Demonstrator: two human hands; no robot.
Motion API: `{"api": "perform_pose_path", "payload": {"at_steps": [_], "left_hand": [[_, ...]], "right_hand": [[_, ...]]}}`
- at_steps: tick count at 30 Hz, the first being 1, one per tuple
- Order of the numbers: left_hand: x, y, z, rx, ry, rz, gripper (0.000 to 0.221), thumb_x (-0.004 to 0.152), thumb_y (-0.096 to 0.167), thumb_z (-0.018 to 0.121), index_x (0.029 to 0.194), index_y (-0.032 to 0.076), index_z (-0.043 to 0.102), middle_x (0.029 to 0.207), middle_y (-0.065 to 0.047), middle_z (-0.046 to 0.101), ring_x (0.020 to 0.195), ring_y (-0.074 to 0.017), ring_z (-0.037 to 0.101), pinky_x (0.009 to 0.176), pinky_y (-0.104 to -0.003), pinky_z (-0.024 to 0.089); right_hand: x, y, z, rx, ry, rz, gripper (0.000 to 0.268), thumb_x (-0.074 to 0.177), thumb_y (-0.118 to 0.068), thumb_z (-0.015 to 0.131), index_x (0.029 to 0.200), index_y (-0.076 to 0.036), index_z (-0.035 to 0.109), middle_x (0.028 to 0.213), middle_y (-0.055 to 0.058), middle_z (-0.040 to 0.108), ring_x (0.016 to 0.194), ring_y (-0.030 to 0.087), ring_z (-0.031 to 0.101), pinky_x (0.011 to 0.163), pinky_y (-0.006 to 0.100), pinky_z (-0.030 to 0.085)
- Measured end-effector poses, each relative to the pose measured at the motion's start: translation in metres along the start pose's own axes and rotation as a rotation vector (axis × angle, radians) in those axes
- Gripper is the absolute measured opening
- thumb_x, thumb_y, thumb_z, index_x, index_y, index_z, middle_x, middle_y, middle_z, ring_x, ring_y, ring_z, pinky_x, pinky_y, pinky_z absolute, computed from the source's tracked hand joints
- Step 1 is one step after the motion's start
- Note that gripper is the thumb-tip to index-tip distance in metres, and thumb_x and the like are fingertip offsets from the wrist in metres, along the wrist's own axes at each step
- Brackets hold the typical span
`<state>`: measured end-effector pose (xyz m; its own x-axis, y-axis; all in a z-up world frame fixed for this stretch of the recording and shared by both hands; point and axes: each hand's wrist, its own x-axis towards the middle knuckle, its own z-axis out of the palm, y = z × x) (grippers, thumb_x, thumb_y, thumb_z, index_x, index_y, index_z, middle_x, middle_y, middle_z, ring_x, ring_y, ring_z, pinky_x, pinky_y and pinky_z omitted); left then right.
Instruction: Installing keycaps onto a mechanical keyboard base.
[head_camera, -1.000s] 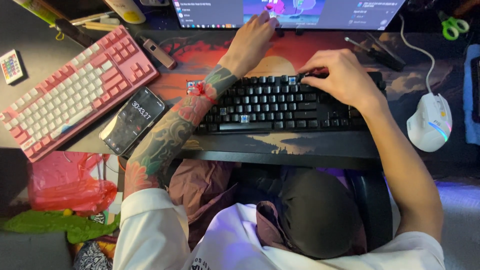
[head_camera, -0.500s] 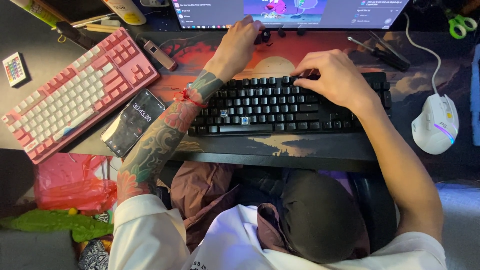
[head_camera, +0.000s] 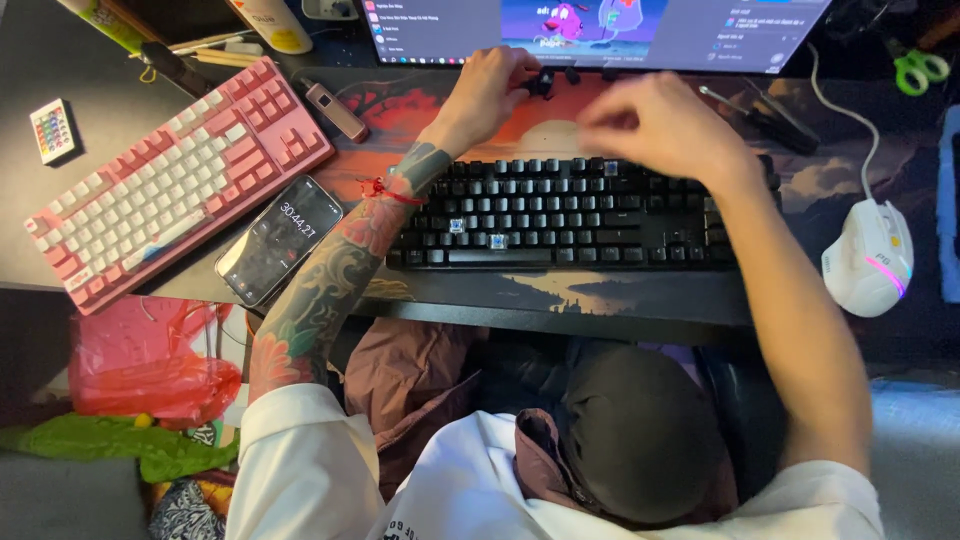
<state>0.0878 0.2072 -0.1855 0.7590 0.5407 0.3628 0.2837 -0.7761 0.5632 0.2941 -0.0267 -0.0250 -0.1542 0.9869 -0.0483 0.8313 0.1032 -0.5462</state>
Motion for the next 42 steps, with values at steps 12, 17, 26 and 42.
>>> {"api": "perform_pose_path", "payload": {"at_steps": [12, 17, 26, 42], "left_hand": [[-0.065, 0.091, -0.095, -0.61, -0.216, -0.116, 0.034, 0.122, 0.0, 0.076, 0.154, 0.006, 0.083, 0.105, 0.0, 0.077, 0.078, -0.0062, 0.055, 0.069, -0.022, 0.046], [-0.097, 0.13, -0.117, -0.719, -0.219, -0.095, 0.029, 0.12, 0.007, 0.079, 0.148, 0.005, 0.082, 0.136, -0.012, 0.087, 0.111, -0.0136, 0.079, 0.102, -0.026, 0.068], [-0.129, 0.181, -0.153, -0.446, -0.09, -0.021, 0.029, 0.115, 0.009, 0.085, 0.144, 0.006, 0.081, 0.142, -0.013, 0.088, 0.125, -0.023, 0.088, 0.116, -0.036, 0.071], [-0.194, 0.092, -0.171, -0.149, 0.049, -0.349, 0.023, 0.115, 0.007, 0.086, 0.138, 0.004, 0.087, 0.128, -0.013, 0.088, 0.1, -0.0216, 0.084, 0.088, -0.038, 0.07]], "right_hand": [[0.097, 0.039, 0.062, -0.173, 0.187, -0.119, 0.025, 0.12, -0.008, 0.08, 0.143, 0.0, 0.088, 0.132, 0.019, 0.074, 0.1, 0.04, 0.076, 0.086, 0.055, 0.062], [0.063, 0.019, 0.039, -0.014, 0.24, -0.239, 0.013, 0.118, -0.002, 0.085, 0.13, 0.002, 0.084, 0.125, 0.018, 0.079, 0.103, 0.032, 0.077, 0.097, 0.047, 0.063], [-0.035, -0.007, 0.006, 0.109, 0.327, -0.415, 0.028, 0.116, 0.011, 0.092, 0.143, 0.008, 0.086, 0.14, 0.024, 0.083, 0.12, 0.033, 0.078, 0.112, 0.044, 0.064], [-0.085, -0.007, 0.022, 0.229, 0.333, -0.273, 0.028, 0.117, 0.006, 0.09, 0.144, 0.005, 0.082, 0.141, 0.022, 0.085, 0.126, 0.032, 0.078, 0.113, 0.042, 0.065]]}}
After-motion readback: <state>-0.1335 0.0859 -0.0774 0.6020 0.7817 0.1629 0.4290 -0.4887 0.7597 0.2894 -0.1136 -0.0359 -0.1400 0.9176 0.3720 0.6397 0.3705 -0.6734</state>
